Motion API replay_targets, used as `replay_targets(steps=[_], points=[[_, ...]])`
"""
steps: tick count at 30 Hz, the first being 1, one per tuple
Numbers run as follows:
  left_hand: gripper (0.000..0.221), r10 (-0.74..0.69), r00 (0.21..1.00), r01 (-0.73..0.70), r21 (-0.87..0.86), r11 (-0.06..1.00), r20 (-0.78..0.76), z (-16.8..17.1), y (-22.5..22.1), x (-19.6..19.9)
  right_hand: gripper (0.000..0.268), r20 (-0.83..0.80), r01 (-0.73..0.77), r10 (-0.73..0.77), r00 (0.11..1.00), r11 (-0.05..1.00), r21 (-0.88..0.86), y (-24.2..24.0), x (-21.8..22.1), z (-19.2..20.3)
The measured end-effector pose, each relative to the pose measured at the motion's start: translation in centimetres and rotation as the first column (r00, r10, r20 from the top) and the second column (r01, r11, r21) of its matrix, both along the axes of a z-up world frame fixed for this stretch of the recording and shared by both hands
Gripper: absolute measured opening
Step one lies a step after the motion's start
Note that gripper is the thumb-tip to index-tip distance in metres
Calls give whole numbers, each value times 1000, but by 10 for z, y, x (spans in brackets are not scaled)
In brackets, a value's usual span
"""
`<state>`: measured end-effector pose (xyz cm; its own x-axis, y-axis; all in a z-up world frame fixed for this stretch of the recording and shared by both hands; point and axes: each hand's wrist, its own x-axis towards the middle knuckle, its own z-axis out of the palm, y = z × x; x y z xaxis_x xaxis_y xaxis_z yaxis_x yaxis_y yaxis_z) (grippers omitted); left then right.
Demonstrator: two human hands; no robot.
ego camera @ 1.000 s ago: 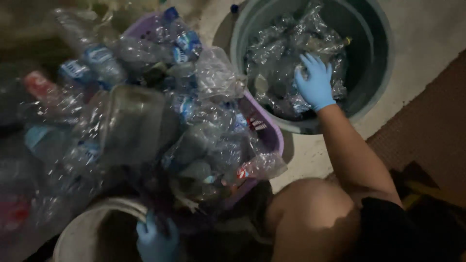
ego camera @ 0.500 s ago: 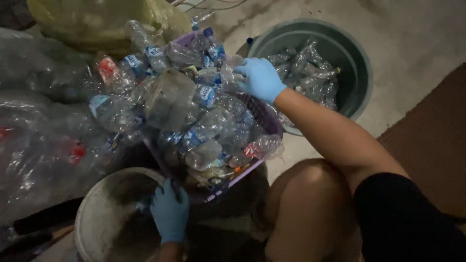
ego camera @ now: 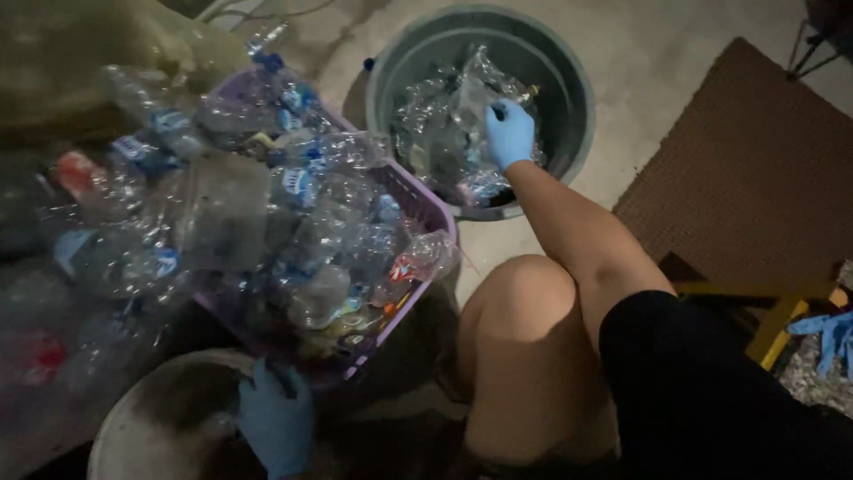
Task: Sorting plastic bottles by removing labels and placing them into separate bins for recycling.
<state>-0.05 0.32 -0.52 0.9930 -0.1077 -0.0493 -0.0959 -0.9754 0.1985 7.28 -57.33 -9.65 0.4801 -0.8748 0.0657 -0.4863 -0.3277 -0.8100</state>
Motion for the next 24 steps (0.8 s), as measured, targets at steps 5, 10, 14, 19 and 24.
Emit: replay_targets(steps=[5, 10, 14, 19, 24], points=[[55, 43, 997, -36, 96, 995, -70, -11, 5, 2, 31, -134, 84, -87, 987, 996, -26, -40, -47, -51], [59, 91, 992, -74, 181, 981, -89, -25, 10, 3, 43, -230, 137, -124, 965, 990, 42, -62, -58, -82], [56, 160, 977, -127, 214, 969, -142, -18, -1, 7, 37, -228, 153, -131, 965, 985, 82, -62, -58, -86], [49, 127, 982, -108, 139, 984, -141, -12, 1, 4, 39, -136, 66, -60, 989, 997, 46, -45, -46, -48], [49, -14, 995, 19, 49, 999, -103, -1, 2, 6, 54, -199, -587, 671, 714, 730, 351, 31, -13, 100]])
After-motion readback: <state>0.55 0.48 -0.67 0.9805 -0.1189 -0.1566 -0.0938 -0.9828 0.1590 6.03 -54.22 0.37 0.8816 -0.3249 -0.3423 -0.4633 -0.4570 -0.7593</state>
